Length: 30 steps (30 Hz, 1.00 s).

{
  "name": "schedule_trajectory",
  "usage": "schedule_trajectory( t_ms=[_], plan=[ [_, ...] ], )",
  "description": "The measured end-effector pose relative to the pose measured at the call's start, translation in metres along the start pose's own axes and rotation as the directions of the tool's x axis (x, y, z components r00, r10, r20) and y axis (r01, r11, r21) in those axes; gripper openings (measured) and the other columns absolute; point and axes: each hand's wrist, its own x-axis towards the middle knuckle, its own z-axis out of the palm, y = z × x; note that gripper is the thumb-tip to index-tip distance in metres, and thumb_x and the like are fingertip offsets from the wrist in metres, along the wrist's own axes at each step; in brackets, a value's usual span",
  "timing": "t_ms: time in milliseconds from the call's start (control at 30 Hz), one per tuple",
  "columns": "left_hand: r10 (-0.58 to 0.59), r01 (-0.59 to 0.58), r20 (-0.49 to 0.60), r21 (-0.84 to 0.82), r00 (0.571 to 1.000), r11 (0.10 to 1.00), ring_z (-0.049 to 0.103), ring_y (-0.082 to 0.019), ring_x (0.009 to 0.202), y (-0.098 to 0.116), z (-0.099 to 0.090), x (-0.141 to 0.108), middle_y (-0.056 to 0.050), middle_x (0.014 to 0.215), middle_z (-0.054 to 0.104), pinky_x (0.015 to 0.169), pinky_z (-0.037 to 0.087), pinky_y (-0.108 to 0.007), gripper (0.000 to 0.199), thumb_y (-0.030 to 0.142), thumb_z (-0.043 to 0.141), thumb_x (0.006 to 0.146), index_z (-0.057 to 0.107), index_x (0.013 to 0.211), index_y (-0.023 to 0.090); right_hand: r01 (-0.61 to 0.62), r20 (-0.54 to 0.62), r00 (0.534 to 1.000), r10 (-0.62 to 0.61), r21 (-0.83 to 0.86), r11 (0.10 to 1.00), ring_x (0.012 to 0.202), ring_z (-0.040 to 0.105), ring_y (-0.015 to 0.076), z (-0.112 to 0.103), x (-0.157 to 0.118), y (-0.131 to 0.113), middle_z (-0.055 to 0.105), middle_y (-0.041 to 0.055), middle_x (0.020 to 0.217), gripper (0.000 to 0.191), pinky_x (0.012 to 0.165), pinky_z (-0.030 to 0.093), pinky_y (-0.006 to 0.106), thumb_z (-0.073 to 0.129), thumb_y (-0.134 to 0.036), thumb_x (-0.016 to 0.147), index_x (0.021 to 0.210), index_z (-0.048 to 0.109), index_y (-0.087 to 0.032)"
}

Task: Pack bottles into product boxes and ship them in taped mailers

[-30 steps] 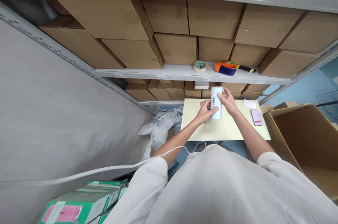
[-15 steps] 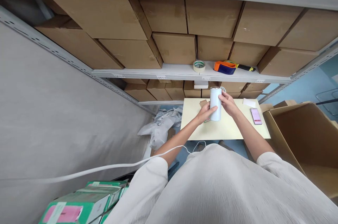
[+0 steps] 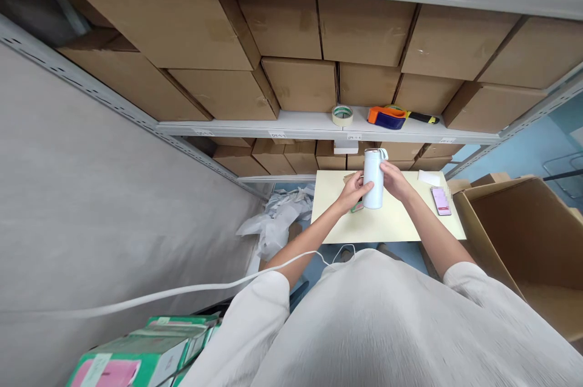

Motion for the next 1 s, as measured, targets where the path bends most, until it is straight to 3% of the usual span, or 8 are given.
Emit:
schedule_trajectory(
  t_ms=[167,400,533,767,900,1000],
  plan=[
    [-0.027,0.027,-0.028,0.032,0.999,0.999,0.068,-0.037,0.125,0.001,0.002,0.001,-0.016,0.124,0.076,0.105,0.054,-0.047,0.078,0.073,0.084,0.08,0.069,0.128,0.015,0.062,-0.065,0.996,-0.065,-0.052,0.997,0.115,0.071,0.0307,0.0,0.003,0.003,0.079,0.005,0.111,0.058,0.101,0.056,0.043,0.088,-0.071,0.074,0.11,0.077,-0.026],
    [-0.039,0.062,-0.209,0.107,0.977,0.992,0.07,-0.03,0.115,-0.009,0.003,0.005,-0.016,0.127,0.072,0.1,0.056,-0.043,0.088,0.054,0.102,0.063,0.061,0.132,0.018,0.087,-0.202,0.973,-0.108,-0.113,0.99,0.121,0.069,0.0324,0.001,0.008,0.015,0.079,0.0083,0.12,0.072,0.104,0.057,0.046,0.093,-0.071,0.067,0.119,0.072,-0.026],
    [-0.041,0.04,-0.137,-0.011,0.99,0.999,0.07,-0.029,0.117,-0.002,0.001,0.004,-0.013,0.124,0.074,0.101,0.054,-0.041,0.082,0.061,0.098,0.067,0.062,0.128,0.019,0.07,-0.177,0.98,-0.086,-0.093,0.993,0.121,0.069,0.03,-0.005,0.009,0.014,0.078,0.0066,0.121,0.072,0.102,0.057,0.044,0.087,-0.075,0.071,0.123,0.07,-0.029],
    [-0.178,0.186,0.055,-0.222,0.982,0.957,0.072,-0.027,0.101,0.008,0.001,-0.004,-0.008,0.102,0.076,0.081,0.054,-0.034,0.065,0.068,0.089,0.076,0.071,0.116,0.019,0.033,-0.041,0.998,-0.037,-0.086,0.996,0.112,0.07,0.0327,-0.008,0.009,0.008,0.079,0.0059,0.113,0.068,0.097,0.056,0.048,0.067,-0.083,0.084,0.125,0.073,-0.029],
    [-0.23,0.236,0.05,-0.222,0.972,0.946,0.073,-0.026,0.095,0.003,0.001,-0.001,-0.007,0.094,0.074,0.075,0.054,-0.033,0.064,0.07,0.086,0.078,0.072,0.113,0.018,0.042,-0.107,0.993,-0.053,-0.101,0.994,0.109,0.07,0.0316,-0.007,0.009,0.009,0.078,0.0058,0.113,0.071,0.095,0.057,0.047,0.071,-0.083,0.08,0.125,0.073,-0.028],
    [-0.242,0.241,0.005,-0.114,0.97,0.964,0.073,-0.029,0.102,0.001,0.0,0.002,-0.009,0.099,0.076,0.082,0.055,-0.035,0.069,0.075,0.081,0.08,0.073,0.115,0.017,0.074,-0.18,0.98,-0.088,-0.084,0.994,0.113,0.07,0.0306,-0.008,0.007,0.01,0.078,0.0054,0.113,0.072,0.098,0.056,0.045,0.081,-0.076,0.076,0.129,0.071,-0.028]
  ],
)
